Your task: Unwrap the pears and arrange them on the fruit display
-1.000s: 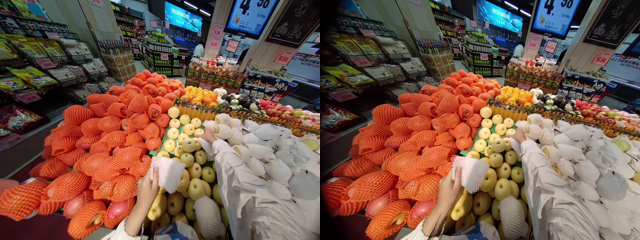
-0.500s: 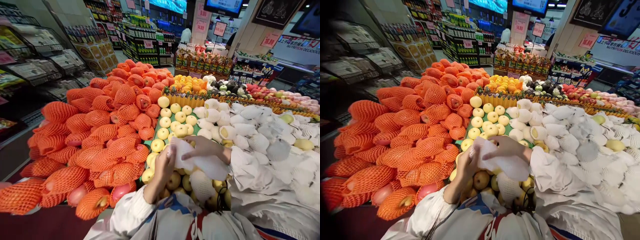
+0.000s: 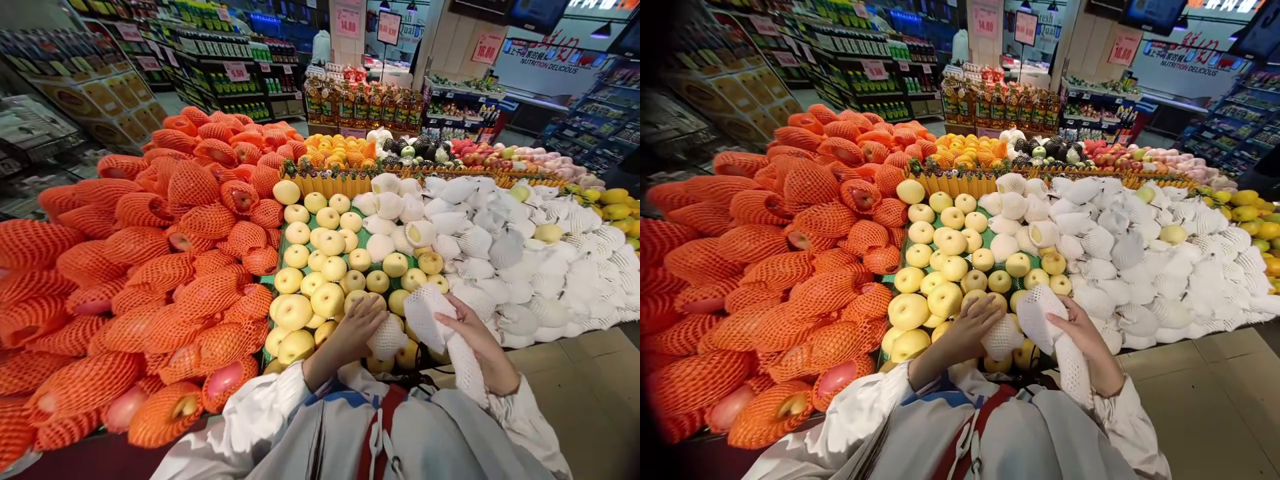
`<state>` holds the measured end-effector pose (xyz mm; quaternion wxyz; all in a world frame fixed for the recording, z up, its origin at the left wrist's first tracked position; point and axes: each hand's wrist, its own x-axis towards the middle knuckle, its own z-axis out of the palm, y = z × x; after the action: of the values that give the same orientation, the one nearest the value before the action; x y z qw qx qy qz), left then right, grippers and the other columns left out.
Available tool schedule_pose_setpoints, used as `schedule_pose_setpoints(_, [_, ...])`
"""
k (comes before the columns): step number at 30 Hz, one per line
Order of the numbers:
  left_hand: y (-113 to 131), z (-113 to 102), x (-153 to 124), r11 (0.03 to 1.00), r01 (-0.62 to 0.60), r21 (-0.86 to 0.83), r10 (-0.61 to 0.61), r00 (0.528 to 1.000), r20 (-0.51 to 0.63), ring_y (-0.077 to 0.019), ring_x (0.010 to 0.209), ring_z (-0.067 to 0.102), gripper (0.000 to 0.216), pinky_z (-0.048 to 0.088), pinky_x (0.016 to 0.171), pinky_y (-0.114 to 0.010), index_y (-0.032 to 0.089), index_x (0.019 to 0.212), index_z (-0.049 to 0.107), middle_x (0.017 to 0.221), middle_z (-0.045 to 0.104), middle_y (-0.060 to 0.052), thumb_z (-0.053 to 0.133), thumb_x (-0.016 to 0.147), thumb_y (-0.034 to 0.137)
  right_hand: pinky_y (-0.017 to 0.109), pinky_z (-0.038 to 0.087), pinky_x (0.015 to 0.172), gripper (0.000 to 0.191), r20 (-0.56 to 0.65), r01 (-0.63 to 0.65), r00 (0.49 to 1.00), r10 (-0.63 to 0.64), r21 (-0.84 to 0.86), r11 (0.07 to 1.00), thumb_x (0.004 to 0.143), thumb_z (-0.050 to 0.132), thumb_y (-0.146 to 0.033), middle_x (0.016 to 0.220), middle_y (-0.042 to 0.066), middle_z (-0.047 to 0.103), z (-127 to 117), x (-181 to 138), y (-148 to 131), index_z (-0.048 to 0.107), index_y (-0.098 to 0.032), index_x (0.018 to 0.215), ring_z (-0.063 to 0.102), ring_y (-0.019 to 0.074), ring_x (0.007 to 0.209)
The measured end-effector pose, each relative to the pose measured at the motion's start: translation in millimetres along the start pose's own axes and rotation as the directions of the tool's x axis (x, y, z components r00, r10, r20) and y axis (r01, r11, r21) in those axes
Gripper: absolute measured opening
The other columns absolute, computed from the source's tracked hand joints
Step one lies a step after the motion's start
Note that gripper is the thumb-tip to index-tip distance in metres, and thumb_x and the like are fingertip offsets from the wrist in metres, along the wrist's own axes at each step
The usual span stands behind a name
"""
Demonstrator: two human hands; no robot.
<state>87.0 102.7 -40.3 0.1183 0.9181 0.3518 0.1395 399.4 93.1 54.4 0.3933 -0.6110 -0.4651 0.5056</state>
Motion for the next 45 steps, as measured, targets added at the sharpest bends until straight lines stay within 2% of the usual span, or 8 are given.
schedule_pose_setpoints(5, [3.2,9.8,10.1,1.000,0.023,0.003,-0.023,0.999,-0.026,-0.0418,0.142,0.058,0.089,0.020,0.138,-0.061,0.008,0.147,0.060,0.144,0.068,-0.022,0.088,0.067,0.036,0.047,0.039,0.130,0.059,-0.288,0.185,0.938,-0.192,-0.049,0.981,0.088,0.074,-0.055,0.161,0.004,0.062,-6.3,-16.2,33.1,0.075,-0.032,0.143,0.052,0.0296,0.155])
schedule_pose_setpoints(12, [10.3,28.8,10.0,0.998,0.032,0.062,-0.019,0.978,-0.209,-0.0434,0.133,0.065,0.090,0.033,0.133,-0.066,0.012,0.130,0.062,0.136,0.070,-0.023,0.100,0.060,0.053,0.045,0.057,0.101,0.039,0.215,0.216,0.969,-0.123,-0.492,0.843,0.093,0.063,-0.045,0.123,0.012,0.081,18.5,-17.8,57.9,0.081,-0.021,0.118,0.075,0.0340,0.115])
schedule_pose_setpoints(17, [13.0,40.0,6.7,0.996,-0.066,0.065,0.081,0.957,-0.278,-0.0390,0.124,0.072,0.081,0.040,0.130,-0.064,0.015,0.133,0.058,0.132,0.073,-0.021,0.096,0.070,0.049,0.041,0.054,0.092,0.030,0.116,0.168,0.986,-0.123,-0.597,0.784,0.094,0.053,-0.035,0.112,0.012,0.082,38.3,-19.4,78.7,0.078,-0.021,0.106,0.076,0.0319,0.107])
schedule_pose_setpoints(22, [16.2,45.9,9.7,0.992,-0.123,0.036,0.124,0.859,-0.497,-0.0387,0.119,0.075,0.071,0.051,0.119,-0.062,0.016,0.129,0.055,0.132,0.074,-0.023,0.089,0.079,0.052,0.040,0.046,0.071,0.060,-0.099,0.015,0.988,-0.121,-0.709,0.705,0.098,0.054,-0.070,0.066,0.011,0.067,21.4,-23.9,88.8,0.053,-0.025,0.058,0.066,0.0300,0.070])
schedule_pose_setpoints(29, [6.1,49.6,16.0,0.966,-0.226,-0.124,0.115,0.808,-0.578,-0.0367,0.115,0.078,0.080,0.065,0.087,-0.046,0.020,0.137,0.045,0.136,0.072,-0.024,0.091,0.078,0.049,0.042,0.057,0.099,0.039,-0.115,0.261,0.952,-0.285,-0.188,0.947,0.083,0.069,-0.048,0.119,0.010,0.081,52.7,-21.7,114.2,0.078,-0.024,0.112,0.074,0.0293,0.111])
schedule_pose_setpoints(36, [-0.4,40.6,21.3,0.913,-0.012,-0.407,-0.165,0.903,-0.396,-0.0375,0.116,0.077,0.103,0.065,0.095,-0.050,0.021,0.144,0.050,0.135,0.074,-0.016,0.098,0.053,0.038,0.037,0.059,0.086,0.033,-0.286,0.293,0.910,-0.300,-0.069,0.954,0.086,0.077,-0.054,0.100,0.009,0.079,66.2,-33.5,104.8,0.077,-0.022,0.095,0.072,0.0270,0.098])
schedule_pose_setpoints(41, [-3.8,28.9,35.8,0.847,0.005,-0.532,-0.213,0.919,-0.331,-0.0389,0.126,0.074,0.097,0.063,0.107,-0.054,0.021,0.142,0.059,0.143,0.073,-0.015,0.095,0.053,0.030,0.045,0.056,0.110,0.047,-0.257,0.264,0.934,-0.249,0.026,0.964,0.094,0.070,-0.060,0.131,0.013,0.075,61.5,-20.8,97.7,0.076,-0.023,0.122,0.069,0.0294,0.122])
schedule_pose_setpoints(45, [-14.4,16.9,48.0,0.791,-0.092,-0.605,-0.162,0.922,-0.351,-0.0391,0.132,0.073,0.088,0.060,0.113,-0.055,0.021,0.145,0.066,0.146,0.073,-0.017,0.099,0.065,0.038,0.055,0.050,0.120,0.060,-0.166,0.178,0.971,-0.170,0.033,0.983,0.074,0.080,-0.056,0.138,0.015,0.072,62.6,3.4,109.5,0.074,-0.025,0.125,0.065,0.0342,0.132])
